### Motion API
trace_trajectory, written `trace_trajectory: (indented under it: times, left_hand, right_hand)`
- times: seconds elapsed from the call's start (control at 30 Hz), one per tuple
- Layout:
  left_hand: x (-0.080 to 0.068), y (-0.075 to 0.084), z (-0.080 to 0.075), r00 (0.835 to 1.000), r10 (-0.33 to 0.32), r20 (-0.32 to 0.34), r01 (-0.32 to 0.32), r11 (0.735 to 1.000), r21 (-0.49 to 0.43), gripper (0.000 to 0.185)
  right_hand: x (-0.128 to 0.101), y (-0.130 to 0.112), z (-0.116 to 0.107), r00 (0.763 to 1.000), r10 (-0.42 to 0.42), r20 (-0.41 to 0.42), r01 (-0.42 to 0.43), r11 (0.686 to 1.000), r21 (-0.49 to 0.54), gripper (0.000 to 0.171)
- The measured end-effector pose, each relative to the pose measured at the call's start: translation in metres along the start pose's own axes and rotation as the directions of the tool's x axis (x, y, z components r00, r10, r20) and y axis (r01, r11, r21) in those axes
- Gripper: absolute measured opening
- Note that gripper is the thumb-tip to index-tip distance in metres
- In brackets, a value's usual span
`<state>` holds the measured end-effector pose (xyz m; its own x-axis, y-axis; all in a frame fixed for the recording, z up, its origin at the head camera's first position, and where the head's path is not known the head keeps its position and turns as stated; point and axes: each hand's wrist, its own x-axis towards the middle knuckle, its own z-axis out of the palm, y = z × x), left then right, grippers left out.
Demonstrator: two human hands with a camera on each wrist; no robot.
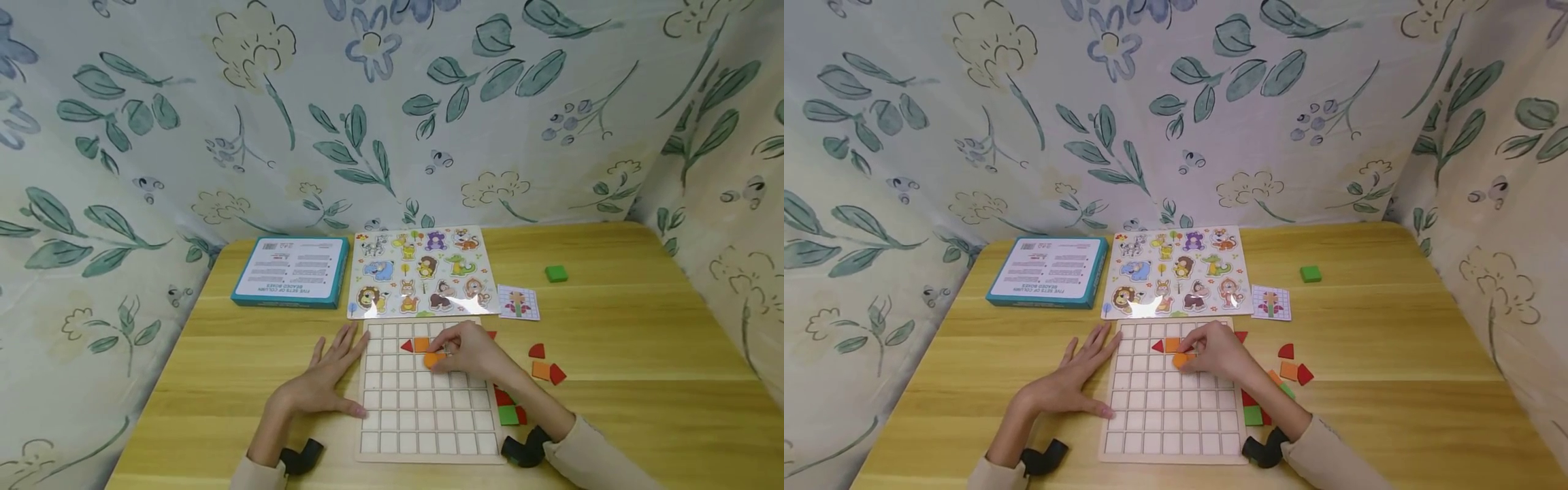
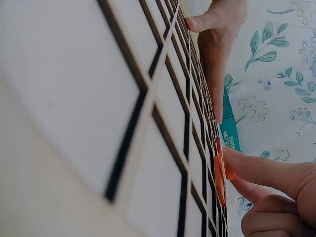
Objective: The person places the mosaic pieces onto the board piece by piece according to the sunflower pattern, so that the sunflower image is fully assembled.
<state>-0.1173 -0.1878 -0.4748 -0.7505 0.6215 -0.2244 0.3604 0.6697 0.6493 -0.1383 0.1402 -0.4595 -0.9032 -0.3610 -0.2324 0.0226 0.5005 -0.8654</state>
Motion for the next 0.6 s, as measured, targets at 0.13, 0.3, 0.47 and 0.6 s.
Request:
trace_trajectory:
  times: [0.13, 0.3, 0.47, 0.6]
  left_hand:
    - [0.0008, -0.0004, 0.0001, 1.0, -0.011, 0.001, 0.011, 1.0, 0.011, 0.129]
    - [0.0017, -0.0004, -0.0006, 1.0, -0.026, 0.006, 0.026, 1.0, 0.014, 0.128]
    - [0.0026, -0.0014, 0.0001, 1.0, -0.022, 0.0, 0.022, 1.0, 0.023, 0.128]
    - [0.0029, -0.0014, 0.0002, 1.0, -0.022, 0.003, 0.021, 0.999, 0.038, 0.129]
  right_hand:
    - [0.0026, 0.0013, 0.0014, 1.0, -0.015, 0.004, 0.015, 1.0, -0.001, 0.02]
    - [0.0048, 0.0029, 0.001, 0.999, -0.028, 0.021, 0.028, 1.0, 0.001, 0.02]
    - [0.007, 0.0026, 0.0039, 0.999, -0.018, 0.04, 0.017, 1.0, 0.023, 0.017]
    - [0.0074, 0.0017, 0.0057, 0.999, 0.003, 0.032, -0.004, 0.999, 0.039, 0.019]
